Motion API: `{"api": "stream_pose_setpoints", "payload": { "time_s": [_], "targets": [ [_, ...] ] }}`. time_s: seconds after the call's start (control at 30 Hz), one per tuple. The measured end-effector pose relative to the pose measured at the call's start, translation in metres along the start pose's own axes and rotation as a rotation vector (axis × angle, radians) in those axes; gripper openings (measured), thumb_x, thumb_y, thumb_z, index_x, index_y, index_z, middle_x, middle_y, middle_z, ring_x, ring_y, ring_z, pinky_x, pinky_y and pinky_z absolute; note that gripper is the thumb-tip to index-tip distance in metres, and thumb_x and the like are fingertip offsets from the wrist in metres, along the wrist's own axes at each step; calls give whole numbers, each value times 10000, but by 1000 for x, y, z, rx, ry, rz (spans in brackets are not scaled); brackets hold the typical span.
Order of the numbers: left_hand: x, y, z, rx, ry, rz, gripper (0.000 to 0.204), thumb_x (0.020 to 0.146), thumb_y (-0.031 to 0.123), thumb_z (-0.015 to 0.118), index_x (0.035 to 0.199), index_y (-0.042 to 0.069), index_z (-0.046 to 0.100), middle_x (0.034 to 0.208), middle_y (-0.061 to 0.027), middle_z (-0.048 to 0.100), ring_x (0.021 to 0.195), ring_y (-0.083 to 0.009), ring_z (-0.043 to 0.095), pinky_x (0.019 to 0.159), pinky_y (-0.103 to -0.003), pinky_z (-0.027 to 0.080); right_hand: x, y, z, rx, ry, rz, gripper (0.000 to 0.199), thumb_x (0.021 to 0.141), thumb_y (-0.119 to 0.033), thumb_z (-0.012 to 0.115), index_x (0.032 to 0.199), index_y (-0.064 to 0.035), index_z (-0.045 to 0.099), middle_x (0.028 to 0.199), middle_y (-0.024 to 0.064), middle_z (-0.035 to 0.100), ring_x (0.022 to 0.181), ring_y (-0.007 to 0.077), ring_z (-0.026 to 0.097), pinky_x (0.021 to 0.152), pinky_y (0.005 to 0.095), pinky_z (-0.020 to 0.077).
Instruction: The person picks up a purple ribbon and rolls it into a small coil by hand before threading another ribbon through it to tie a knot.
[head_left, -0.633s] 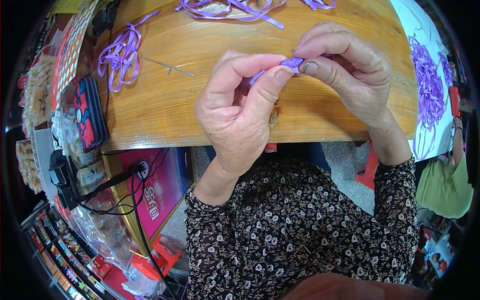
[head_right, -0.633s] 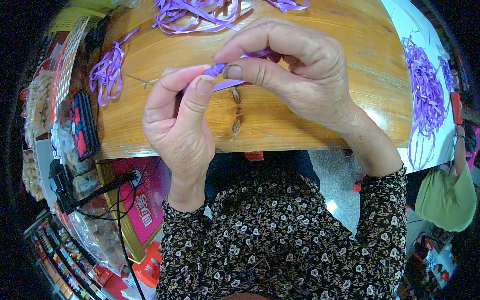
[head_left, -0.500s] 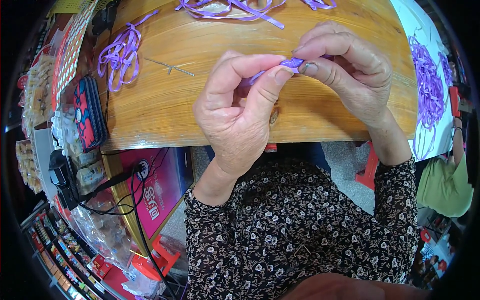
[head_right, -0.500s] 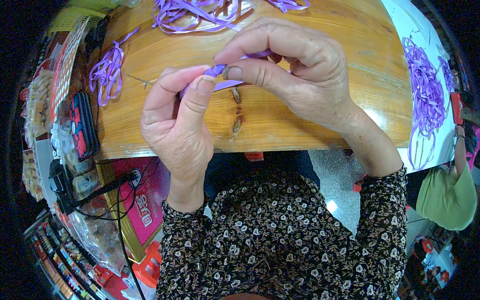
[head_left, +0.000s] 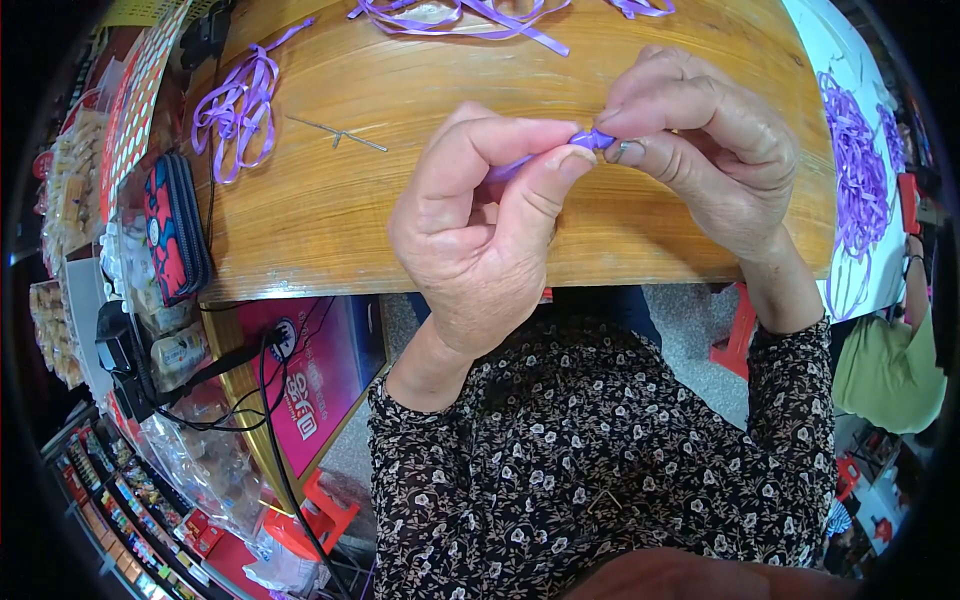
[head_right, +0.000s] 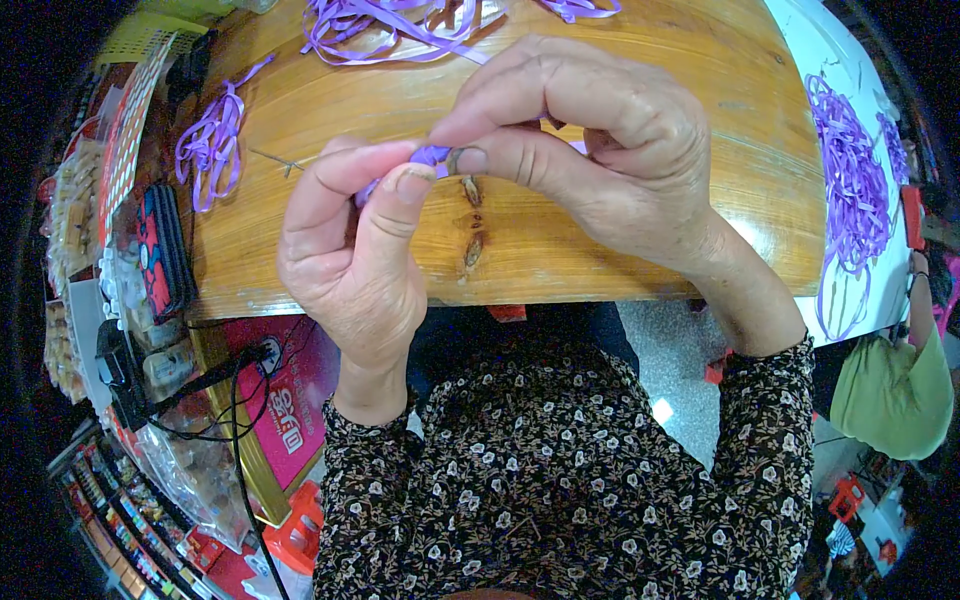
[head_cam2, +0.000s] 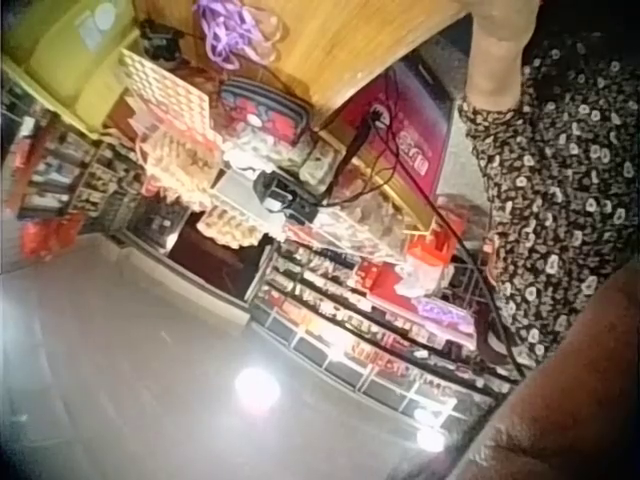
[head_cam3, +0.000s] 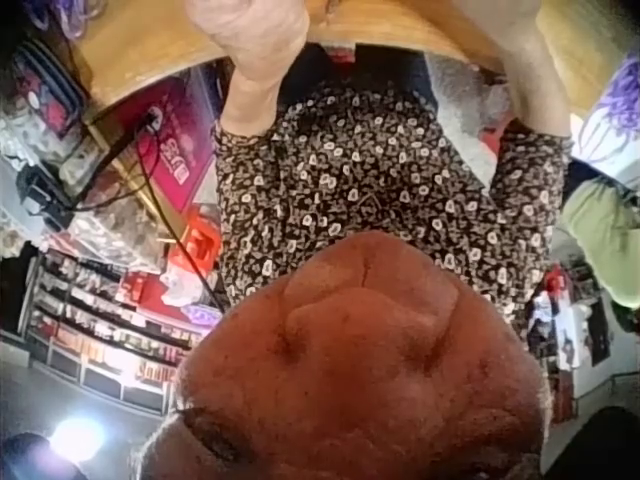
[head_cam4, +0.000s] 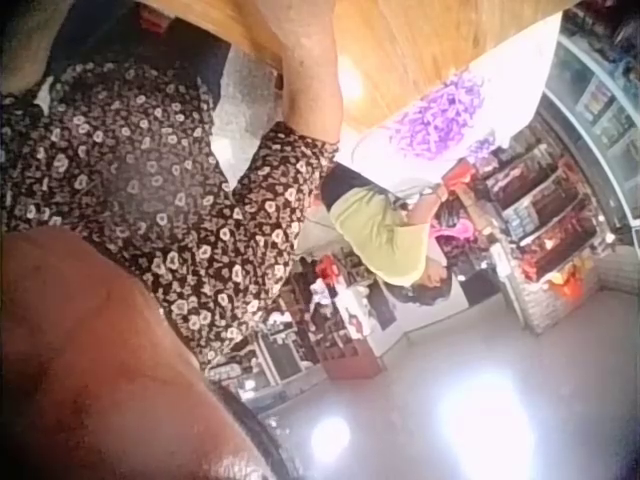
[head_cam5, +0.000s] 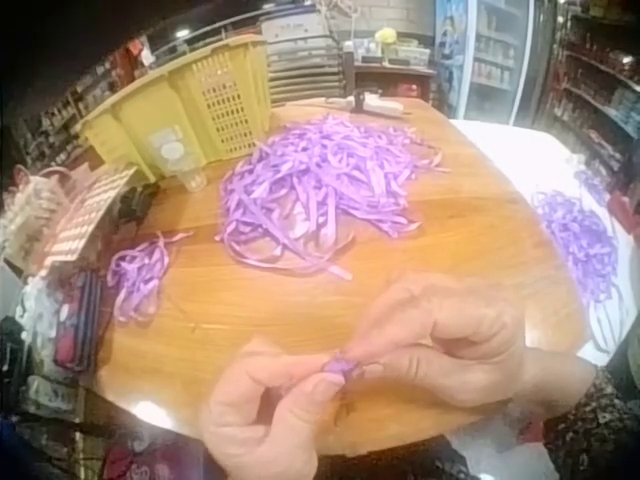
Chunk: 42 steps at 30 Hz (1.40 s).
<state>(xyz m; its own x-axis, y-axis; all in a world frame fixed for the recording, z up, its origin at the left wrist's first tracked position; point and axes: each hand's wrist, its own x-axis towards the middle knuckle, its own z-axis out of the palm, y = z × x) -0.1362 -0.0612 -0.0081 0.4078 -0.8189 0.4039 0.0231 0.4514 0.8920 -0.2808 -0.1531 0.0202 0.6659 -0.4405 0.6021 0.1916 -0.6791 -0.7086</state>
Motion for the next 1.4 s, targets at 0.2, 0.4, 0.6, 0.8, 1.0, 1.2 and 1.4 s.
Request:
{"api": "stream_pose_setpoints", "payload": {
  "time_s": [0.2,0.4,0.6,0.8,1.0,1.2,1.4],
  "targets": [
    [3,-4,-1,70,-77,170,135,740,-58,678,850,0,628,713,6,492,585,-34,406,488,-161,290,0,-2,-2,46,-13,29,135,744,33,642,877,32,617,811,119,582,718,180,534,606,266,407],
    [3,-10,0,62,-79,234,151,731,-64,680,858,-5,621,697,-5,492,574,-56,402,487,-173,293,0,-4,-1,98,-9,85,117,752,12,642,865,27,617,797,113,577,701,171,520,600,269,390],
    [3,-11,5,-33,-83,248,157,731,-64,678,863,-9,614,694,-13,495,575,-62,398,483,-178,293,0,-6,-4,142,6,85,105,755,0,643,856,17,617,788,106,576,676,153,502,581,261,369],
    [4,-7,9,3,-94,279,164,727,-69,679,865,-14,609,699,-24,504,571,-68,405,479,-179,297,0,-11,-7,65,17,33,105,757,-8,643,858,7,619,788,103,579,655,145,498,566,260,359],
    [1,-4,12,-21,-106,236,153,746,-70,649,875,-18,586,726,-32,515,613,-86,412,536,-200,315,0,-12,-11,17,-6,7,114,758,-19,646,866,6,620,774,102,584,641,150,511,559,266,360],
    [0,-4,8,-32,-157,174,139,771,-77,609,889,-18,566,772,-40,528,676,-103,429,617,-217,342,2,-13,-13,-113,-63,-53,114,759,-21,646,862,14,613,784,115,590,638,163,523,560,274,370],
    [6,-5,11,-228,-101,-20,129,787,-80,603,900,-29,569,833,-53,558,795,-114,528,761,-227,420,20,-4,-38,137,-603,426,159,808,-24,618,963,-8,649,799,89,642,712,145,605,622,227,468]
  ]
}}
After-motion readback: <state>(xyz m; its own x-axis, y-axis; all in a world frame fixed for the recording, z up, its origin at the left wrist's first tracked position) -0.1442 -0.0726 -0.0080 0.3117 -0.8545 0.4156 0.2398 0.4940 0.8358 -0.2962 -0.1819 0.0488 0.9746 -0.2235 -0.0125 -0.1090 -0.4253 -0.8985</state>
